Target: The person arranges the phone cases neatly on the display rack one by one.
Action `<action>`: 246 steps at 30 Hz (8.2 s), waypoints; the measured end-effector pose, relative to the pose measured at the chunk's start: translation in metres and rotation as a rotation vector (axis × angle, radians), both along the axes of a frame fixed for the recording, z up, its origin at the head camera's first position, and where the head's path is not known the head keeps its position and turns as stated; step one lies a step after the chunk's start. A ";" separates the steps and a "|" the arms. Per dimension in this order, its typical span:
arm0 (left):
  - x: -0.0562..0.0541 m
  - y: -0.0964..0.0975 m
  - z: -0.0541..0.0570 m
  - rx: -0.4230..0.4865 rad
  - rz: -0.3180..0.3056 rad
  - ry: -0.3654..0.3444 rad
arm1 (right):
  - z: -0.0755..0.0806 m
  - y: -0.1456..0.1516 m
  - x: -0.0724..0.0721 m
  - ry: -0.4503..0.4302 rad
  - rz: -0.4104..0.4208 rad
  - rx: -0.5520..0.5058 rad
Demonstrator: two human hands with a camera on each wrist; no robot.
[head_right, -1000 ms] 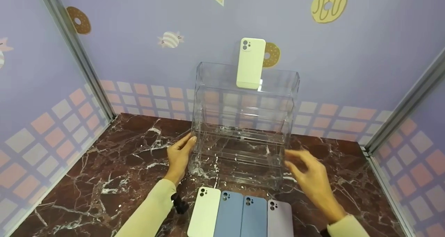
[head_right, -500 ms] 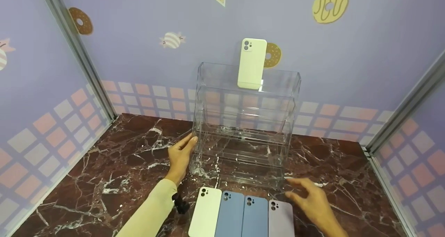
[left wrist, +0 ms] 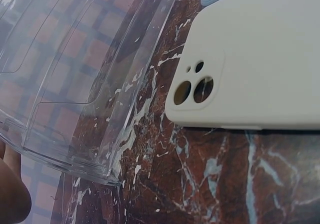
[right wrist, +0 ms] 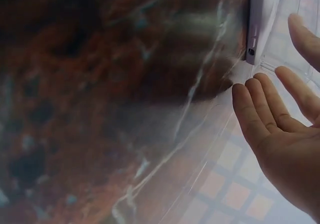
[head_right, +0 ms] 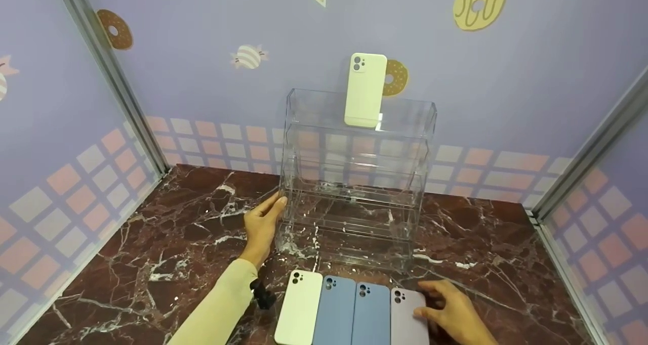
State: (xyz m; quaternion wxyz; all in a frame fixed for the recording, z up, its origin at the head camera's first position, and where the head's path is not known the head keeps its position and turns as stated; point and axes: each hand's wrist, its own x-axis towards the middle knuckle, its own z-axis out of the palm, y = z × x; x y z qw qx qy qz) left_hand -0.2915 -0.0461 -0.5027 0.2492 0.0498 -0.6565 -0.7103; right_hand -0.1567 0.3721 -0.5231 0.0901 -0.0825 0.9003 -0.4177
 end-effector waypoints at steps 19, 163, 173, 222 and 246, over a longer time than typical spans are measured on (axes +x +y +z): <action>-0.001 0.000 0.000 0.017 0.010 0.017 | -0.007 0.007 -0.004 0.033 0.161 0.077; -0.001 0.005 0.000 0.011 0.038 0.041 | 0.252 -0.121 -0.224 0.437 -0.199 -0.409; 0.001 0.004 0.000 0.024 0.016 0.031 | 0.248 -0.121 -0.226 0.470 -0.190 -0.355; 0.001 0.004 -0.001 0.021 0.018 -0.029 | 0.188 -0.095 -0.093 0.501 -0.004 -0.238; 0.005 0.012 -0.006 0.030 0.008 -0.019 | 0.077 -0.073 -0.039 0.391 0.011 -0.222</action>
